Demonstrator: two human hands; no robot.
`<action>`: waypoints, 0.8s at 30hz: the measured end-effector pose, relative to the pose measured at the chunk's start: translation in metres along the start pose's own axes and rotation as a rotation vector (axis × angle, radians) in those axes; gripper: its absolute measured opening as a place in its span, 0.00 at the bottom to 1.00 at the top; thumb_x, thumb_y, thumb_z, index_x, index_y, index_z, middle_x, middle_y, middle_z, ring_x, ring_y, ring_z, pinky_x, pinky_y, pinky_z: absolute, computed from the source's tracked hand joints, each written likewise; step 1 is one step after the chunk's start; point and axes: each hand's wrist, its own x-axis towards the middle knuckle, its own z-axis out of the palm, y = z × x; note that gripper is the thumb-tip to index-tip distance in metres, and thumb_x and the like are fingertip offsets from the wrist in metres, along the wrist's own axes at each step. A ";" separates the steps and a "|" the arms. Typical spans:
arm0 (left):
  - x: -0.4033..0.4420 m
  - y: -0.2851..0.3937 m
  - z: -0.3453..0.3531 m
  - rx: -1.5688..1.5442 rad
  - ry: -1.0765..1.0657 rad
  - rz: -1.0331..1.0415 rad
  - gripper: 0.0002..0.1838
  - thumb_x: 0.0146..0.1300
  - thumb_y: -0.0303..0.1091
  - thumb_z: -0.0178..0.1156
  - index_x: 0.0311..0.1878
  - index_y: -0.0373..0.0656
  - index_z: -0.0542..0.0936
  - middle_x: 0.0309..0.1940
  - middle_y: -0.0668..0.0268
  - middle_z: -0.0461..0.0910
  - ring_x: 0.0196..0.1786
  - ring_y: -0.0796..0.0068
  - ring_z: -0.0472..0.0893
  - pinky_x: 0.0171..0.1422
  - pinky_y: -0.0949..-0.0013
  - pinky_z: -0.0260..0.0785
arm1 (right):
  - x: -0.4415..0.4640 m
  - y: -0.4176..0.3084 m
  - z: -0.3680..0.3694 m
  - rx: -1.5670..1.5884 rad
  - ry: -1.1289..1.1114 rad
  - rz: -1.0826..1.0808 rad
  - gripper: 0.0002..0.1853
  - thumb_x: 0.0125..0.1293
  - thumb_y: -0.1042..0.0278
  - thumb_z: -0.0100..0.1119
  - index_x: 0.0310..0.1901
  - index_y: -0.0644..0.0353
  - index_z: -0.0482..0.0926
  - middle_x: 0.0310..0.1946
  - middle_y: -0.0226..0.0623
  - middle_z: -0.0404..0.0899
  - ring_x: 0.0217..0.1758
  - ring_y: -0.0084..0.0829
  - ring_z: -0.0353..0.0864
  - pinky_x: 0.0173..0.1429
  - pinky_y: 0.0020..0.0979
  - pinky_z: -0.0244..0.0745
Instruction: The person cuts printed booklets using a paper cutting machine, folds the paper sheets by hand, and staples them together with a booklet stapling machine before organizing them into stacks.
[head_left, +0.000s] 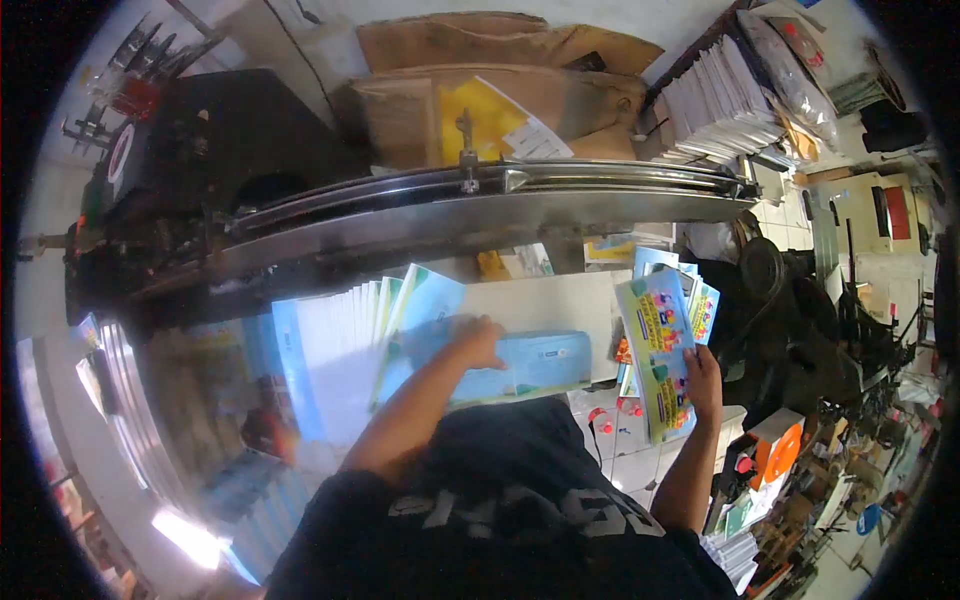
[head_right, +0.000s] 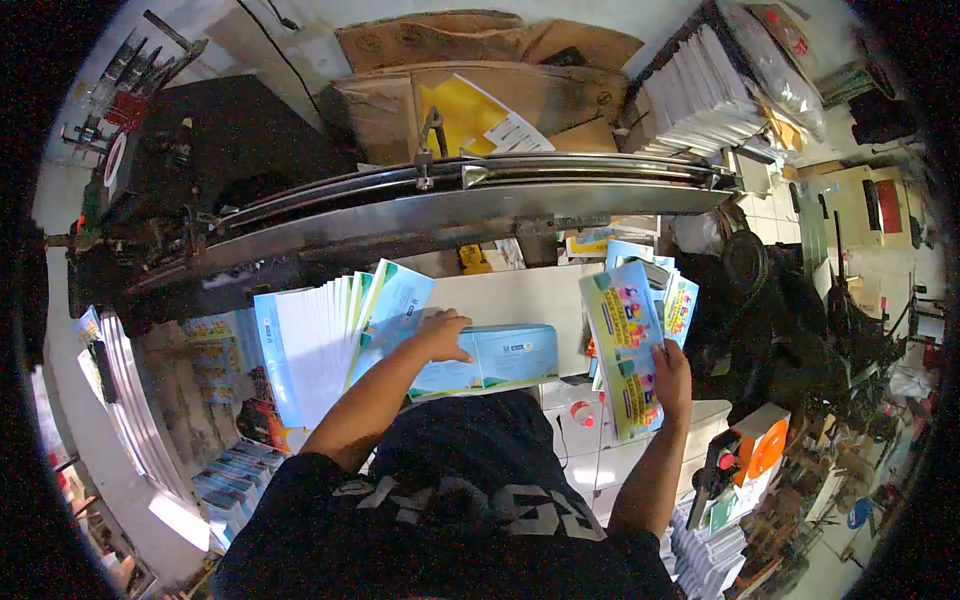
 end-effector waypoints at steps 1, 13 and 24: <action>0.000 -0.003 0.000 -0.019 0.026 0.009 0.48 0.44 0.58 0.75 0.67 0.45 0.72 0.64 0.53 0.70 0.68 0.49 0.69 0.69 0.53 0.65 | 0.008 -0.009 0.004 0.029 0.000 0.010 0.14 0.72 0.64 0.55 0.51 0.66 0.77 0.36 0.39 0.81 0.37 0.26 0.76 0.44 0.31 0.72; -0.082 0.019 -0.045 -0.700 0.693 0.048 0.23 0.62 0.34 0.67 0.58 0.40 0.73 0.53 0.56 0.78 0.57 0.64 0.79 0.63 0.61 0.70 | 0.066 -0.025 0.004 -0.007 0.051 -0.077 0.15 0.73 0.59 0.54 0.50 0.64 0.78 0.32 0.44 0.82 0.35 0.31 0.79 0.42 0.35 0.74; -0.283 0.121 -0.191 -1.023 1.169 0.409 0.16 0.61 0.23 0.57 0.53 0.38 0.74 0.45 0.64 0.75 0.45 0.73 0.77 0.53 0.69 0.70 | 0.024 -0.079 0.145 -0.268 -0.527 -0.302 0.20 0.68 0.49 0.59 0.40 0.61 0.81 0.25 0.47 0.81 0.27 0.41 0.79 0.35 0.40 0.72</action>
